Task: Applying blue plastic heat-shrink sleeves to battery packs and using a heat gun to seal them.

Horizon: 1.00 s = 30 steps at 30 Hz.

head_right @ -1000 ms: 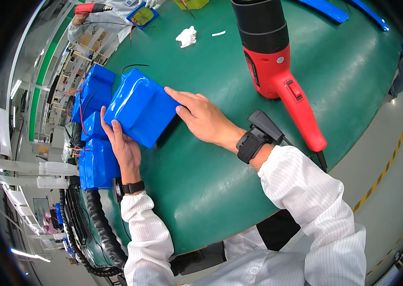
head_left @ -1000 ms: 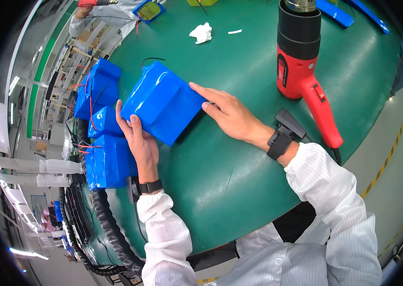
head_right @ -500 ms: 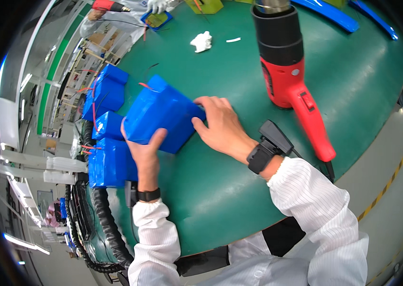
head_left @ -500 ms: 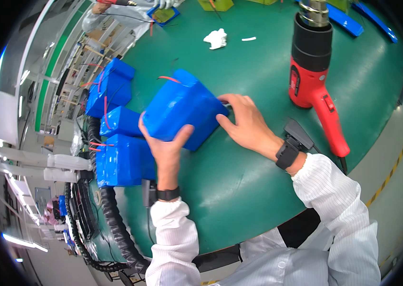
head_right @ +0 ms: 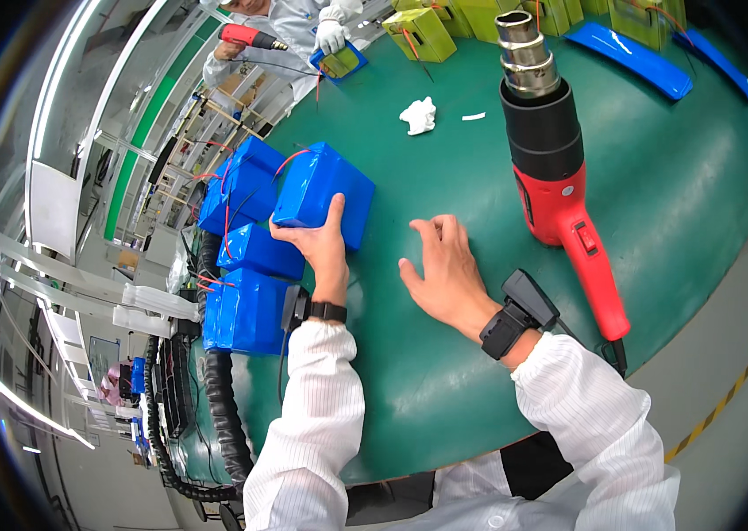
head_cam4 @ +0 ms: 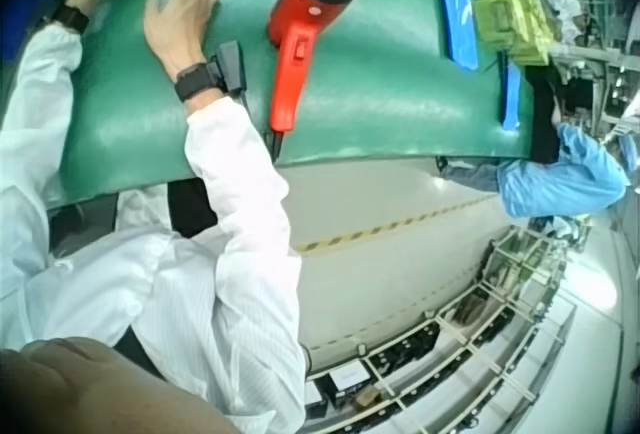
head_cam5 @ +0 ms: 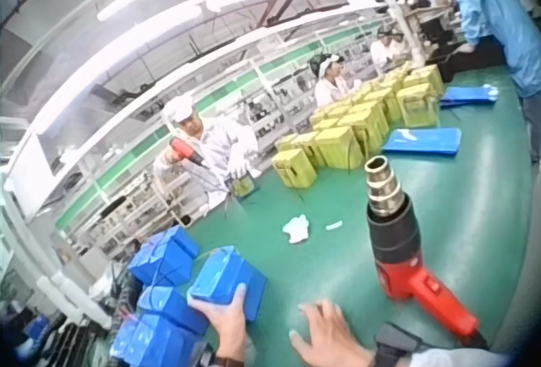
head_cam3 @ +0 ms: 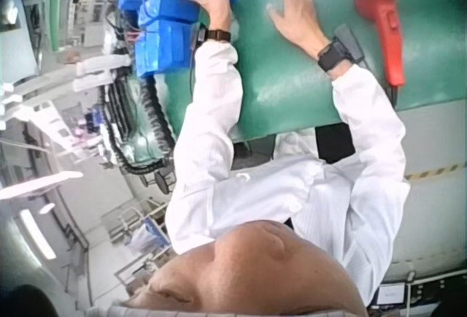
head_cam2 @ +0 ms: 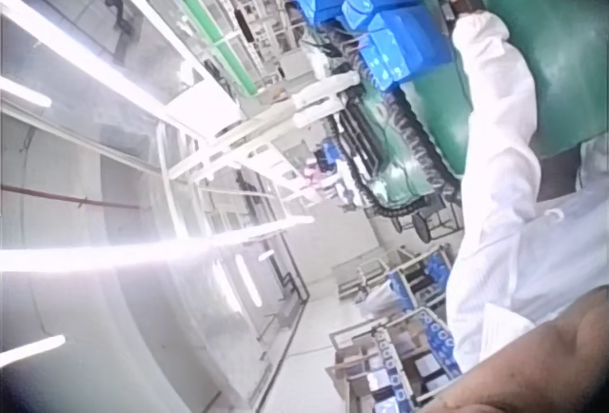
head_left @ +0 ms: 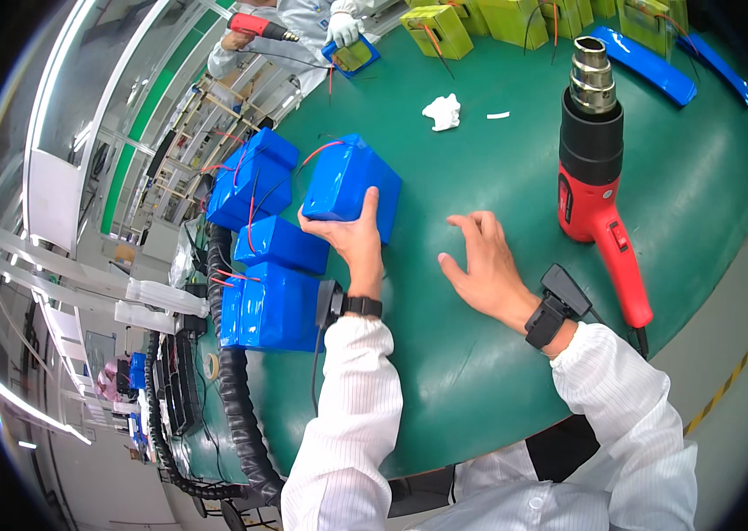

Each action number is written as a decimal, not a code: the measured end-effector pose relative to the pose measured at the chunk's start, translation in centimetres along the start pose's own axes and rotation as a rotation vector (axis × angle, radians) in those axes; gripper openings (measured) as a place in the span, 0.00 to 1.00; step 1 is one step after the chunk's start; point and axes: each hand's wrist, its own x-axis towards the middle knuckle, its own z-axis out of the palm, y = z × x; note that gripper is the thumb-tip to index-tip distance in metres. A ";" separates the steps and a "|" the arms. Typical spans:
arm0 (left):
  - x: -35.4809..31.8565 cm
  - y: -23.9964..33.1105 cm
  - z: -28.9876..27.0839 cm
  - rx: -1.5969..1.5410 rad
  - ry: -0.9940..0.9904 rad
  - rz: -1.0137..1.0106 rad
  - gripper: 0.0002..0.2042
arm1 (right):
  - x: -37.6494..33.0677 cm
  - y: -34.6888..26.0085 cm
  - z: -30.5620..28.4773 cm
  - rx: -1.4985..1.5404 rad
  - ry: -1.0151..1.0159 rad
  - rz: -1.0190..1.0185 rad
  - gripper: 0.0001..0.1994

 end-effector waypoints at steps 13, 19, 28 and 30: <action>0.4 -5.9 0.4 0.674 -0.077 -0.304 0.51 | -0.2 -0.5 -0.1 -0.006 -0.117 0.017 0.22; -3.8 -3.4 -0.8 0.904 -0.454 -0.056 0.36 | -0.3 -0.5 -0.3 -0.029 -0.100 -0.046 0.19; -8.6 1.0 -1.7 0.784 -0.799 0.288 0.28 | -6.0 -7.6 -10.1 -0.291 0.311 -0.278 0.22; -9.4 2.5 -1.2 0.814 -0.796 0.201 0.28 | -8.4 -7.8 -14.2 -0.465 0.426 -0.065 0.25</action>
